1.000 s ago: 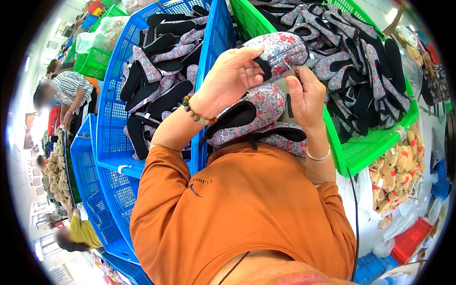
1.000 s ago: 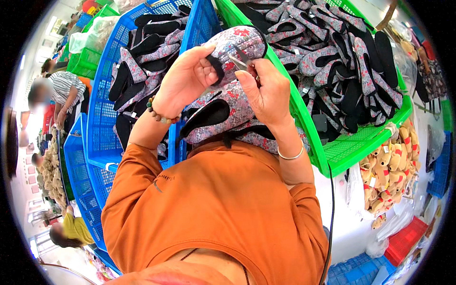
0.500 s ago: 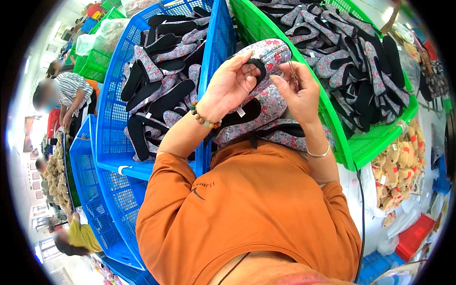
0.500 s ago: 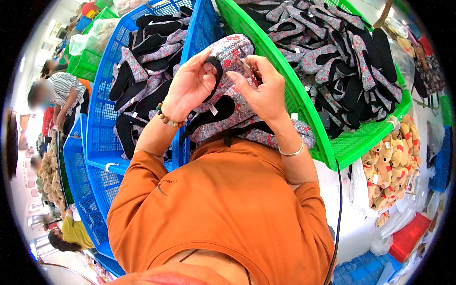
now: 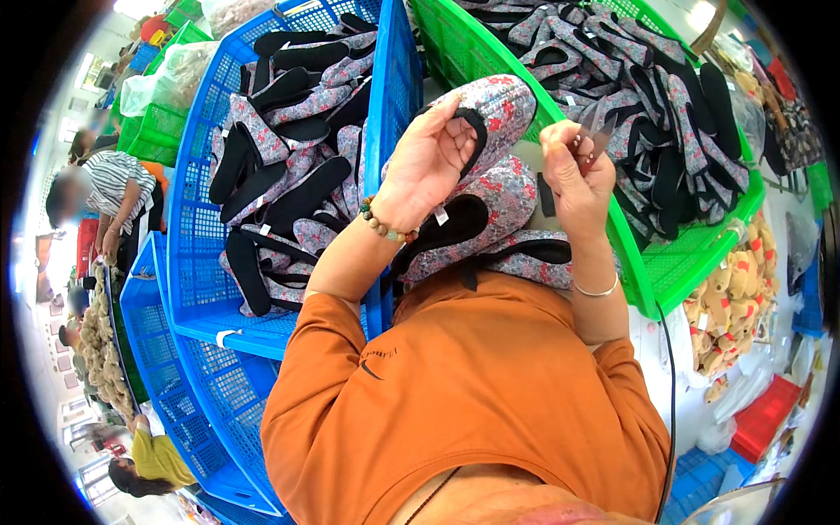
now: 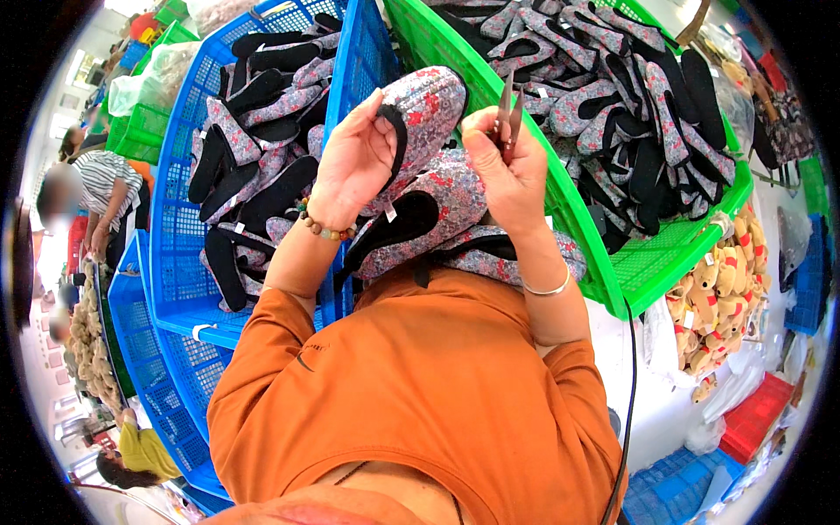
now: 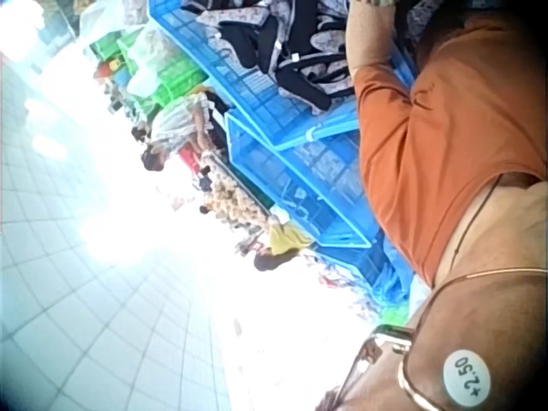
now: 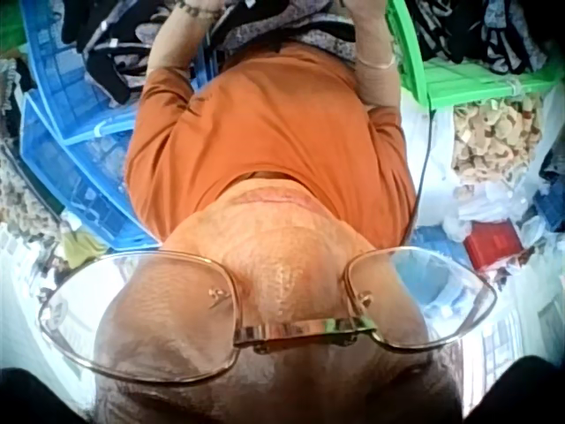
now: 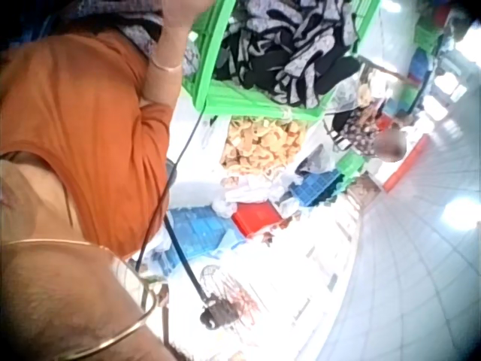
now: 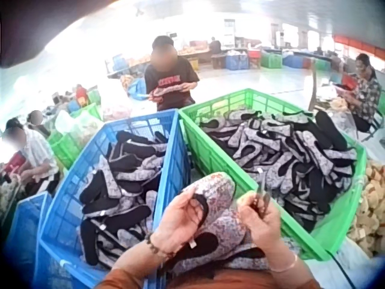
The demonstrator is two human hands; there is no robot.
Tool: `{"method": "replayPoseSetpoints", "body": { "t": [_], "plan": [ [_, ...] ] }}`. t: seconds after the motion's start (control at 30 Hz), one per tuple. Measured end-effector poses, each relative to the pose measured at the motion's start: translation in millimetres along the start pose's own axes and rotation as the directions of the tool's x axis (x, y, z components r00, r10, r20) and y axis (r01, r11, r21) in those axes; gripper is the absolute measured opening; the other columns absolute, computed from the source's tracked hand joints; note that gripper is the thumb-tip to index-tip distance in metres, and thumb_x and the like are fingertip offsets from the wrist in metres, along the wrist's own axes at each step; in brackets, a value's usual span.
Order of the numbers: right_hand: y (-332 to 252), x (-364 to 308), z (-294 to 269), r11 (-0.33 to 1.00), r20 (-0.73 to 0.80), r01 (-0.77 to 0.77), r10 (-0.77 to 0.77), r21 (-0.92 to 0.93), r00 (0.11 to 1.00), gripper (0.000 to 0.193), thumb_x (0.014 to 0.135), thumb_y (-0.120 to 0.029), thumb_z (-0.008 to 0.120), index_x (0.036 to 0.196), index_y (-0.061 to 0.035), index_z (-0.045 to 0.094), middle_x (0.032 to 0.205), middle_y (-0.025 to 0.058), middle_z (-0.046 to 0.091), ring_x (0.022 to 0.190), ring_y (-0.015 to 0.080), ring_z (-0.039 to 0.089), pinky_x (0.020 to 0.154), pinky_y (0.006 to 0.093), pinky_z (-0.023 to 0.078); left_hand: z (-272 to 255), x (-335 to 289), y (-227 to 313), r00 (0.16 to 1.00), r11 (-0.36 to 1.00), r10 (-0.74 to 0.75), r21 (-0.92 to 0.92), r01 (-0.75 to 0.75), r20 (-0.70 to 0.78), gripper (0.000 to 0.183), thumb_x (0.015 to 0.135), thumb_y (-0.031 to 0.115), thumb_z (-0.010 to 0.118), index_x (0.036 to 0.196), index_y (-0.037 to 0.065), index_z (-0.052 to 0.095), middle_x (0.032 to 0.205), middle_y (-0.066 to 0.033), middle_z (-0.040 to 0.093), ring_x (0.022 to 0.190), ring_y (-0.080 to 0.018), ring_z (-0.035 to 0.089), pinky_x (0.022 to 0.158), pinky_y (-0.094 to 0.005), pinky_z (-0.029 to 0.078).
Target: The person uses small scissors to trim excess fabric and threads from the edges of floral-patterned slippers. They handle the slippers one at a time, turning them over to access different sides, and place the finished items into a blue basket.
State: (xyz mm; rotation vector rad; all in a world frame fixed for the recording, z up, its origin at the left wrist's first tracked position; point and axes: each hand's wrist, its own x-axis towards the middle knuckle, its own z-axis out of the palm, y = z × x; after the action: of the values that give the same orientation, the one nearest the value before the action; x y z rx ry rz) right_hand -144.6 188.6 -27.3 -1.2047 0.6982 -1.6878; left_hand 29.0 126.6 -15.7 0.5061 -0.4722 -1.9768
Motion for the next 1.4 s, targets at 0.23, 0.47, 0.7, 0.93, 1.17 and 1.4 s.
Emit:
{"method": "replayPoseSetpoints", "body": {
  "t": [0.23, 0.47, 0.7, 0.93, 1.17, 1.4],
  "plan": [
    [22, -5, 8, 0.694, 0.065, 0.121, -0.106, -0.709, 0.992, 0.027, 0.084, -0.025, 0.069, 0.086, -0.0003, 0.056, 0.070, 0.0055, 0.052, 0.057, 0.0133, 0.048, 0.049, 0.0257, 0.038, -24, 7, 3, 0.997, 0.987, 0.006, -0.160, 0.007, 0.079, 0.026, 0.097, 0.016, 0.044, 0.112, -0.002, 0.055, 0.109, -0.0117, 0.064, 0.099, -0.0175, 0.062, 0.091, -0.0311, 0.050],
    [39, -1, 28, 0.370, 0.226, 0.344, -0.326, -0.863, 0.918, 0.034, 0.079, -0.034, 0.069, 0.088, -0.0032, 0.057, 0.077, 0.0093, 0.056, 0.063, 0.0265, 0.058, 0.052, 0.0336, 0.046, -39, 5, 14, 0.991, 0.927, 0.024, -0.374, 0.029, 0.134, 0.024, 0.095, 0.011, 0.042, 0.111, -0.003, 0.053, 0.110, -0.0149, 0.061, 0.102, -0.0229, 0.060, 0.095, -0.0366, 0.047],
    [47, 7, 40, 0.306, 0.303, 0.434, -0.394, -0.847, 0.868, 0.033, 0.081, -0.036, 0.066, 0.083, -0.0056, 0.056, 0.073, 0.0068, 0.054, 0.059, 0.0254, 0.056, 0.048, 0.0338, 0.043, -8, -11, 11, 0.994, 0.977, 0.062, -0.198, -0.079, -0.090, 0.022, 0.098, 0.016, 0.041, 0.108, 0.002, 0.054, 0.100, -0.0084, 0.062, 0.094, -0.0183, 0.059, 0.091, -0.0330, 0.049],
    [47, 8, 42, 0.327, 0.288, 0.428, -0.398, -0.843, 0.871, 0.034, 0.083, -0.038, 0.063, 0.077, -0.0065, 0.054, 0.067, 0.0065, 0.051, 0.056, 0.0259, 0.054, 0.047, 0.0341, 0.041, -54, 7, 9, 0.935, 0.830, -0.020, -0.516, 0.212, 0.353, 0.033, 0.097, 0.011, 0.034, 0.122, -0.006, 0.046, 0.125, -0.0185, 0.054, 0.115, -0.0278, 0.053, 0.104, -0.0434, 0.039],
    [46, 4, 34, 0.261, 0.246, 0.380, -0.429, -0.887, 0.869, 0.032, 0.086, -0.035, 0.062, 0.078, -0.0054, 0.054, 0.068, 0.0085, 0.051, 0.056, 0.0270, 0.054, 0.048, 0.0350, 0.041, -45, 2, 9, 0.946, 0.866, -0.037, -0.462, 0.192, 0.323, 0.035, 0.097, 0.011, 0.031, 0.125, -0.007, 0.044, 0.124, -0.0186, 0.055, 0.114, -0.0273, 0.055, 0.103, -0.0411, 0.042],
    [32, -2, 18, 0.446, 0.125, 0.267, -0.322, -0.854, 0.938, 0.032, 0.089, -0.033, 0.059, 0.080, -0.0031, 0.053, 0.070, 0.0112, 0.053, 0.059, 0.0298, 0.054, 0.052, 0.0361, 0.042, -9, -13, 8, 0.996, 0.990, 0.061, -0.128, -0.052, 0.061, 0.024, 0.098, 0.020, 0.045, 0.108, 0.002, 0.057, 0.101, -0.0099, 0.066, 0.091, -0.0166, 0.064, 0.085, -0.0314, 0.053]
  ]
}}
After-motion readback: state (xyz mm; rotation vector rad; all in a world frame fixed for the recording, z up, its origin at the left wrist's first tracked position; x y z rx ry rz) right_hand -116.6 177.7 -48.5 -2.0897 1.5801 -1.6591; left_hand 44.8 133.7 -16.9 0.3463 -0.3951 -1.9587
